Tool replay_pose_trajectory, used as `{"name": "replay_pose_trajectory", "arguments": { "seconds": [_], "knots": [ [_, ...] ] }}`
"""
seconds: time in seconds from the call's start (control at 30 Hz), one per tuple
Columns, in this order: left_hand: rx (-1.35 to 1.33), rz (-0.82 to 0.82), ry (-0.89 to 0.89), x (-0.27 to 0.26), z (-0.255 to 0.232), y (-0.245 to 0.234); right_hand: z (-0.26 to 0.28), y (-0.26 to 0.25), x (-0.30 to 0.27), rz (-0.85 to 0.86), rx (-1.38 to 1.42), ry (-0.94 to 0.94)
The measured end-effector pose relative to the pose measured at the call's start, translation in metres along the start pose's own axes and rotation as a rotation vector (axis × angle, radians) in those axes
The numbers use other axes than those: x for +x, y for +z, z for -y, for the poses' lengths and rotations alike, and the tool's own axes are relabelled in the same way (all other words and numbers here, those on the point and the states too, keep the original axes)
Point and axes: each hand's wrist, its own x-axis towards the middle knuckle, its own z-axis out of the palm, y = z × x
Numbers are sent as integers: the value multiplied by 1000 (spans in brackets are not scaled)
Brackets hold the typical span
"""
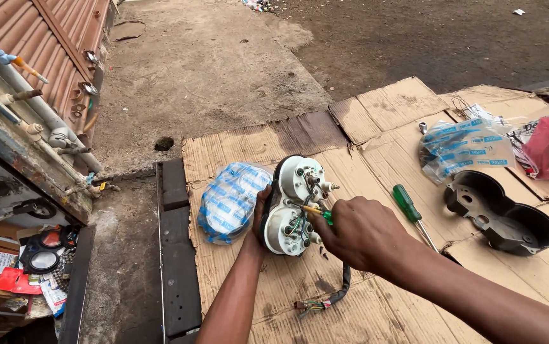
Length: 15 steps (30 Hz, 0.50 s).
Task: Disassembling a motorcycle instrument cluster to access and repair internal components using a screwdriver.
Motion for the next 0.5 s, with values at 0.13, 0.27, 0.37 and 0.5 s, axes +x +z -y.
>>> {"name": "replay_pose_trajectory", "arguments": {
  "seconds": [0.13, 0.27, 0.37, 0.5],
  "knots": [
    [36, 6, 42, -4, -2, 17, -15, 25, 10, 122, -49, 17],
    [81, 191, -19, -9, -1, 42, -22, 40, 7, -435, -210, -315],
    [45, 165, -31, -4, 1, 23, -15, 18, 3, -422, -115, -241],
    [-111, -68, 24, -3, 2, 16, -1, -24, -3, 70, 47, 55]
  ]
}}
